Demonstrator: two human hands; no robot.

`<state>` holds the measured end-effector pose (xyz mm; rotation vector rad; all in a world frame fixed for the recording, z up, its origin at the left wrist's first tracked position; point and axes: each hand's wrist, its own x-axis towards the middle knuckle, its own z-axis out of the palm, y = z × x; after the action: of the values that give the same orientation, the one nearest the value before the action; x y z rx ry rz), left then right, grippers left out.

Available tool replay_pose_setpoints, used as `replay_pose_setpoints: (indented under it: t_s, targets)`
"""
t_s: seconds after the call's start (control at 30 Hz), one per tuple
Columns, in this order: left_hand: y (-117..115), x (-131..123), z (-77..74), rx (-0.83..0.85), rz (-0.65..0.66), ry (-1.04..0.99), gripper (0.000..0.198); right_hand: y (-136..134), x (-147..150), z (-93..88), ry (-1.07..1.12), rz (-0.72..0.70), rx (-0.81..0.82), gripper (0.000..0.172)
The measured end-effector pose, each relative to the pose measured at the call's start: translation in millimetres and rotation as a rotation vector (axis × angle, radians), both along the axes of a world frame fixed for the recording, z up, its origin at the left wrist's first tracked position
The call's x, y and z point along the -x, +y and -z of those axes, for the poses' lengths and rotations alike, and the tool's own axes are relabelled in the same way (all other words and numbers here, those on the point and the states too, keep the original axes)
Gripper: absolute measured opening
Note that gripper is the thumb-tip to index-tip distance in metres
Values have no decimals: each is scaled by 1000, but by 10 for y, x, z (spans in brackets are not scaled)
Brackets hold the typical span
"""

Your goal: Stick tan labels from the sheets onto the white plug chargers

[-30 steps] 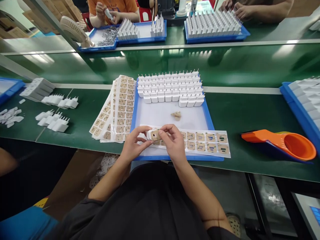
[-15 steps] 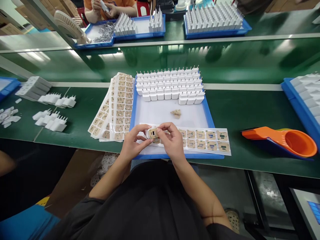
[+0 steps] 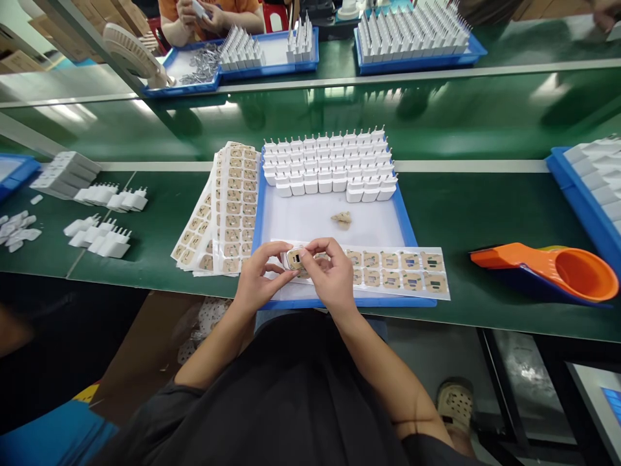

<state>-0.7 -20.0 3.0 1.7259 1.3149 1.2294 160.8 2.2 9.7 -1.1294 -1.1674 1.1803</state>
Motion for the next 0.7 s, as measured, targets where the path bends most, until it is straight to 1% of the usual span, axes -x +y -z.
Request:
replay_pose_setpoints:
  t_s: [0.23,0.3,0.37,0.5,0.57,0.6,0.63,0.7]
  targets:
    - [0,2,41,-126,3,22,37,-12,19,-17,-67,19,-38,16]
    - [3,4,48,-140,4,33,38,-15,24,-31,-107,26,-59,15]
    - [6,5,52,-143,1,48,38,-20,31,-47,-166,29,-99,12]
    - [4,10,65,-198,-16,84,36,-19,28,-59,-368,58,-257,8]
    - [-6,17,84,-212,-27,56,36,-2,7,-47,-406,59,-276,11]
    - [-11,20,95,-206,-32,27,38,10,-7,-36,-371,25,-247,15]
    - [-17,24,106,-193,-38,-7,39,22,-22,-22,-298,-37,-195,19]
    - [-24,28,124,-161,-47,-70,41,40,-44,6,-100,-208,-63,26]
